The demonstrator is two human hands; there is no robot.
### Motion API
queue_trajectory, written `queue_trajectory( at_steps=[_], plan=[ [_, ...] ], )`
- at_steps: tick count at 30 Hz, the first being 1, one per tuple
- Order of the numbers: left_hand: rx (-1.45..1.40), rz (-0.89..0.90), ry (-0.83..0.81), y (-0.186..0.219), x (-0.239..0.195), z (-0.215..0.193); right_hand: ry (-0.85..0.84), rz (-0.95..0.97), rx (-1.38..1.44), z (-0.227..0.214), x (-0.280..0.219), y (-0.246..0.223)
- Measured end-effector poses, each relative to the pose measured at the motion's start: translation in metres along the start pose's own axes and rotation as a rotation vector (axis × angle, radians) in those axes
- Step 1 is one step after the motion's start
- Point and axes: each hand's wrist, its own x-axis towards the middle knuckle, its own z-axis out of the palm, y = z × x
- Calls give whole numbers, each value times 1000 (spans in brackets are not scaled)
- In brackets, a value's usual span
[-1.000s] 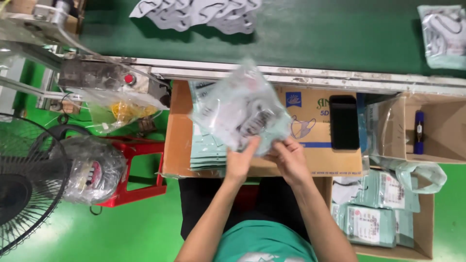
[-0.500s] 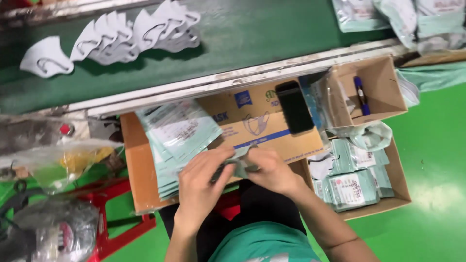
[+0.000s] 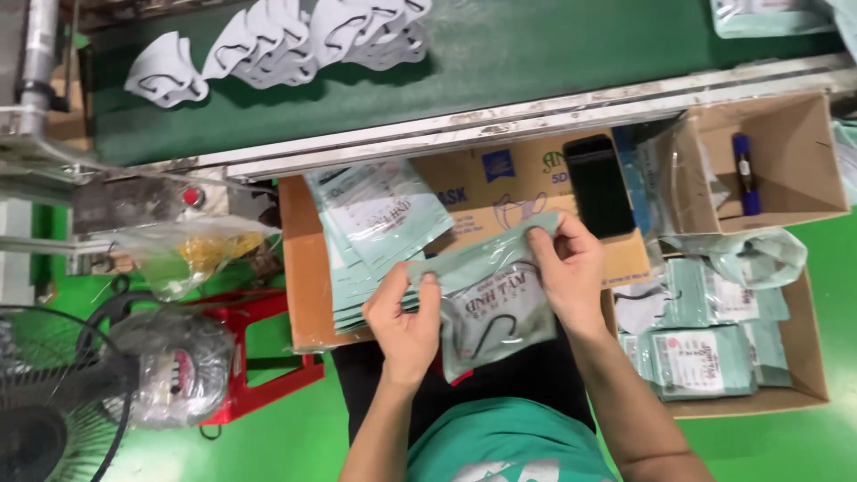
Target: Packing face masks into plastic bags on a factory production line.
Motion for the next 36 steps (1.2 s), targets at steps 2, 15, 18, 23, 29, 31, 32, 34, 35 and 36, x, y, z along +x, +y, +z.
queue_trajectory(
  at_steps=[2, 15, 18, 23, 29, 31, 32, 34, 35, 36],
  plan=[
    [-16, -103, -22, -5, -2, 4, 30, 60, -10, 3, 0, -6],
    [-169, -89, -257, 8, 15, 14, -339, 306, 265, -7, 0, 37],
    [-59, -81, -243, 3, 19, 25, -290, 284, 284, -13, 4, 46],
    [-172, -248, -298, 2, 32, 40, -265, 376, 379, -35, 22, 49],
    [-104, 69, -459, -15, 58, 72, -125, 315, 382, -70, 43, 62],
    [-17, 135, -423, -52, 106, 82, -30, 199, 536, -147, 71, 80],
    [65, 186, -395, -69, 128, 87, 76, 91, 687, -187, 82, 89],
    [375, 300, -297, -106, 191, 92, 246, 98, 821, -142, 115, -23],
    [685, 403, -192, -123, 223, 95, 422, 103, 953, -122, 117, -84],
    [672, 420, -175, -140, 244, 100, 409, 79, 950, -137, 115, -74]
  ],
)
